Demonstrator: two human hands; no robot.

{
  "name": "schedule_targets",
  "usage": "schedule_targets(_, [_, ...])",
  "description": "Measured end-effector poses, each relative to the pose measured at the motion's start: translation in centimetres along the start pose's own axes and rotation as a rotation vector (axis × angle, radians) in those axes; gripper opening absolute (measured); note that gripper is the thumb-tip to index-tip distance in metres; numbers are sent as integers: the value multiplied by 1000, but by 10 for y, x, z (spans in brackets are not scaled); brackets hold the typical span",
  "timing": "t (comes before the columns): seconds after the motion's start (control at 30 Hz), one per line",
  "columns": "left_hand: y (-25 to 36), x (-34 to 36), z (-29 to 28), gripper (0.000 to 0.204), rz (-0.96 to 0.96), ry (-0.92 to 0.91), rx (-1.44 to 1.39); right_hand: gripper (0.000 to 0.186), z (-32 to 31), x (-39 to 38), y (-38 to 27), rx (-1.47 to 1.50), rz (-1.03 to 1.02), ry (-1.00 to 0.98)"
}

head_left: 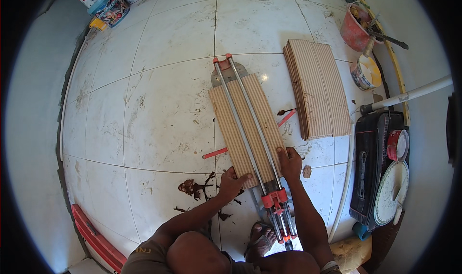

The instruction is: The person is using a manual tile cutter to score and snap ceramic tiles for a renovation project.

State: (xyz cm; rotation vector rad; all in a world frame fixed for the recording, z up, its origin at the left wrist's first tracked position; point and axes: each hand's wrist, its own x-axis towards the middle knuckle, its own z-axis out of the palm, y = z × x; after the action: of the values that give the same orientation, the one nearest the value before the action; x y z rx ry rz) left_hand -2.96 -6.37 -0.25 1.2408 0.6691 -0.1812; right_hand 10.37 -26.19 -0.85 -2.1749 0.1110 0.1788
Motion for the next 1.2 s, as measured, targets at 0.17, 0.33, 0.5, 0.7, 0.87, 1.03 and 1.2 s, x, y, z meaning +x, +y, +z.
schedule_targets(0.17, [2, 2, -3, 44, -39, -34, 104, 43, -3, 1, -2, 18, 54, -56])
schedule_targets(0.33, [-3, 2, -2, 47, 20, -23, 10, 43, -4, 2, -2, 28, 33, -53])
schedule_targets(0.5, [-4, 3, -5, 48, -55, -24, 88, 42, -5, 2, -1, 53, 26, -71])
schedule_targets(0.7, [-2, 1, -3, 47, -32, -35, 40, 42, -3, 2, 2, 42, 25, -69])
schedule_targets(0.87, [-2, 2, -3, 46, -7, -47, 39, 43, -3, 3, 2, 56, 33, -66])
schedule_targets(1.03, [-1, 2, -3, 45, -16, -48, 69, 40, -5, 3, -2, 65, 56, -74])
schedule_targets(1.2, [2, 2, -3, 44, -61, -27, 97, 41, -6, 3, -4, 55, 43, -88])
